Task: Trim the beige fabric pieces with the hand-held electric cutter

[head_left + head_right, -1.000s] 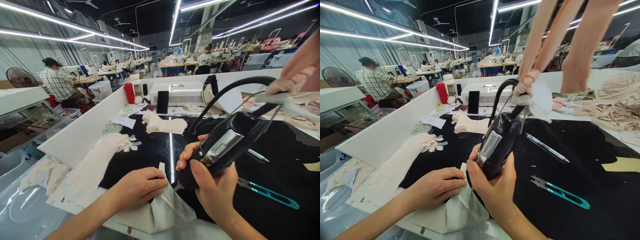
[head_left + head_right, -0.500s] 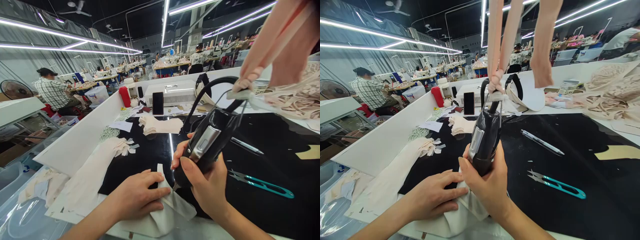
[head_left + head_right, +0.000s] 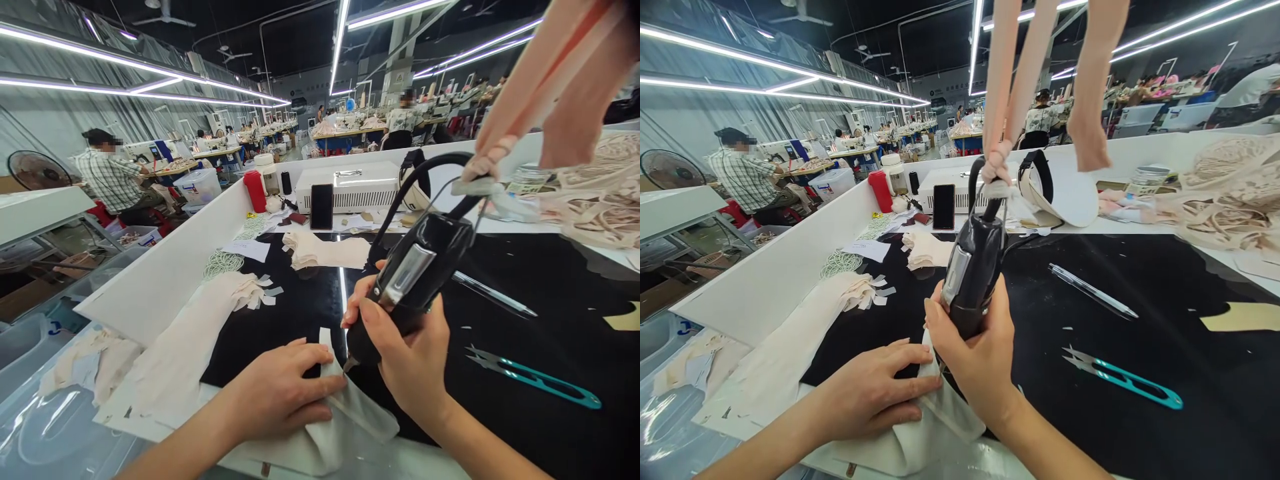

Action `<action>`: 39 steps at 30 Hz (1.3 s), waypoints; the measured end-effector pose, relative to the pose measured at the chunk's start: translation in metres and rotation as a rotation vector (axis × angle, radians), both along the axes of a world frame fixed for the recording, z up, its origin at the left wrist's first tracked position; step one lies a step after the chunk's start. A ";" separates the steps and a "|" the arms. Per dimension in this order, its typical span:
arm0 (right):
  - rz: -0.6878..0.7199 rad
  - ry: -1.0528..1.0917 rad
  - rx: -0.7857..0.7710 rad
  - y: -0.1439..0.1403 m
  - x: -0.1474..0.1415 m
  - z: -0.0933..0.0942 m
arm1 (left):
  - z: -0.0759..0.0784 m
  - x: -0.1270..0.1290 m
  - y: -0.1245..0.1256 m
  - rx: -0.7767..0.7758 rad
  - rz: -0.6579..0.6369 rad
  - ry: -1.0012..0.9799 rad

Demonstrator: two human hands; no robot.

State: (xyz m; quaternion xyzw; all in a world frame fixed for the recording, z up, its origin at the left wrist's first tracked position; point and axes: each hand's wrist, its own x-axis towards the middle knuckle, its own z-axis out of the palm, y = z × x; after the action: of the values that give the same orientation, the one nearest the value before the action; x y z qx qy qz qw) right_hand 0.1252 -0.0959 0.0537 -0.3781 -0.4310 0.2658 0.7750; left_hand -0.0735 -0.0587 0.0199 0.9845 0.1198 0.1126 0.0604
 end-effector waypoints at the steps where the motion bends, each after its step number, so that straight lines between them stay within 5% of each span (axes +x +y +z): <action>1: 0.009 0.011 0.004 0.001 0.000 0.001 | 0.000 0.000 0.000 -0.001 -0.001 -0.003; 31: 0.022 0.056 0.065 0.021 -0.004 -0.001 | -0.005 0.004 -0.001 -0.102 0.014 -0.069; 39: 0.001 0.027 -0.020 0.021 0.000 -0.006 | -0.012 0.006 -0.001 -0.058 0.014 -0.122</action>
State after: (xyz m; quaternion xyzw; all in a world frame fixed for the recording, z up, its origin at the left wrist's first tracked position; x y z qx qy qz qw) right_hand 0.1250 -0.0749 0.0476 -0.3820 -0.4179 0.2753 0.7769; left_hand -0.0676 -0.0599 0.0077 0.9728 0.1260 0.1694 0.0954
